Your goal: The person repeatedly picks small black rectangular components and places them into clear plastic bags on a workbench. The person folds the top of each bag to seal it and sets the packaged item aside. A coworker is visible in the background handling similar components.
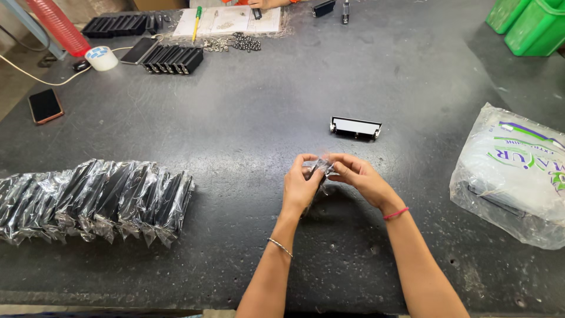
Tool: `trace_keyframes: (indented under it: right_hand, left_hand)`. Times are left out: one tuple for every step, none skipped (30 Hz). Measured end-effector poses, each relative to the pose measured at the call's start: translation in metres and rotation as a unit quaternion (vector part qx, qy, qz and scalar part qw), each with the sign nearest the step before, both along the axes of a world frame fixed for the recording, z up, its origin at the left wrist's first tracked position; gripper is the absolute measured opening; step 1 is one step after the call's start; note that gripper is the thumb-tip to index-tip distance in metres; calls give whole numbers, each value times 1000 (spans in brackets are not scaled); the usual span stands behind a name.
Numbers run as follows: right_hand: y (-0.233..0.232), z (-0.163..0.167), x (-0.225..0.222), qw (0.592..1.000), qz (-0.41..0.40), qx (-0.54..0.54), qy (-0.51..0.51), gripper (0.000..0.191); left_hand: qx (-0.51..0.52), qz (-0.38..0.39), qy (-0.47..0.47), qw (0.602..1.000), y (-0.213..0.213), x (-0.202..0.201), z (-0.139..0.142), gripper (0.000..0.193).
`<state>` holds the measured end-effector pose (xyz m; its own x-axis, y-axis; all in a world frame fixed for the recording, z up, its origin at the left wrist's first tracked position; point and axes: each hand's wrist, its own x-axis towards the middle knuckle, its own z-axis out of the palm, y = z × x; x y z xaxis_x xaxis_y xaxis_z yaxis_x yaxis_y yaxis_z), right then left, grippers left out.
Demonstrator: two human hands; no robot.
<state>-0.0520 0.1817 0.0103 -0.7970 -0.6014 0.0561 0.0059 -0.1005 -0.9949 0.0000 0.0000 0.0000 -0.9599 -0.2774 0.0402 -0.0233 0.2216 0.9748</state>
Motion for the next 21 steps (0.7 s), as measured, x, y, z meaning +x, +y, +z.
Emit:
trace_keyframes:
  right_hand:
    - [-1, 0, -1, 1000, -10, 4, 1, 41]
    - [-1, 0, -1, 1000, -19, 8, 2, 39]
    - [-1, 0, -2, 1000, -29, 12, 2, 37]
    - [-2, -1, -2, 999, -37, 16, 9, 37]
    - [-2, -1, -3, 999, -47, 21, 16, 36]
    - [0, -1, -4, 998, -56, 27, 23, 36]
    - [1, -1, -5, 997, -59, 31, 35, 35]
    - [1, -2, -7, 996, -61, 36, 46, 35]
    - [2, -5, -6, 996, -63, 42, 55, 34]
    - [3, -7, -5, 993, -73, 53, 71, 34]
    - [3, -8, -6, 991, -83, 65, 89, 33]
    - [3, -9, -6, 987, -93, 76, 108, 33]
    - [4, -8, -6, 981, -104, 104, 124, 33]
    - [5, -7, -5, 974, -116, 133, 140, 33]
    - [5, -7, -5, 966, -127, 162, 155, 33]
    - [5, -6, -5, 968, -131, 150, 155, 33]
    - [4, -7, -5, 969, -135, 138, 155, 32]
    - [4, -9, -5, 970, -139, 125, 154, 32]
    - [5, -10, -6, 975, -131, 108, 144, 32]
    - [6, -10, -8, 979, -123, 91, 134, 31]
    - [9, -12, -9, 983, -115, 73, 124, 31]
  left_hand:
    - [-19, 10, 14, 1000, 4, 0, 2, 36]
    - [-38, 19, 28, 999, 7, 0, 4, 36]
    - [-57, 29, 43, 997, 10, 0, 6, 35]
    - [-68, 34, 49, 996, 13, 2, 8, 35]
    - [-78, 39, 57, 995, 16, 4, 9, 35]
    - [-88, 44, 64, 993, 19, 5, 11, 35]
    - [-109, 49, 107, 987, 22, 5, 13, 33]
    - [-130, 53, 148, 979, 23, 6, 14, 31]
    - [-150, 58, 188, 969, 25, 9, 13, 30]
    - [-140, 48, 155, 977, 25, 11, 12, 30]
    - [-129, 38, 125, 983, 26, 10, 13, 31]
    - [-119, 27, 95, 988, 26, 9, 14, 32]
    - [-121, 24, 96, 988, 27, 9, 16, 32]
    - [-123, 20, 98, 987, 28, 9, 18, 33]
    - [-124, 16, 99, 987, 29, 10, 19, 34]
    - [-128, 14, 111, 985, 30, 10, 20, 34]
    - [-133, 12, 123, 983, 31, 10, 20, 34]
    - [-137, 10, 134, 981, 32, 11, 20, 34]
    - [-141, 6, 129, 981, 33, 11, 19, 35]
    - [-146, 2, 125, 981, 35, 11, 19, 35]
    - [-150, -2, 121, 981, 36, 11, 18, 35]
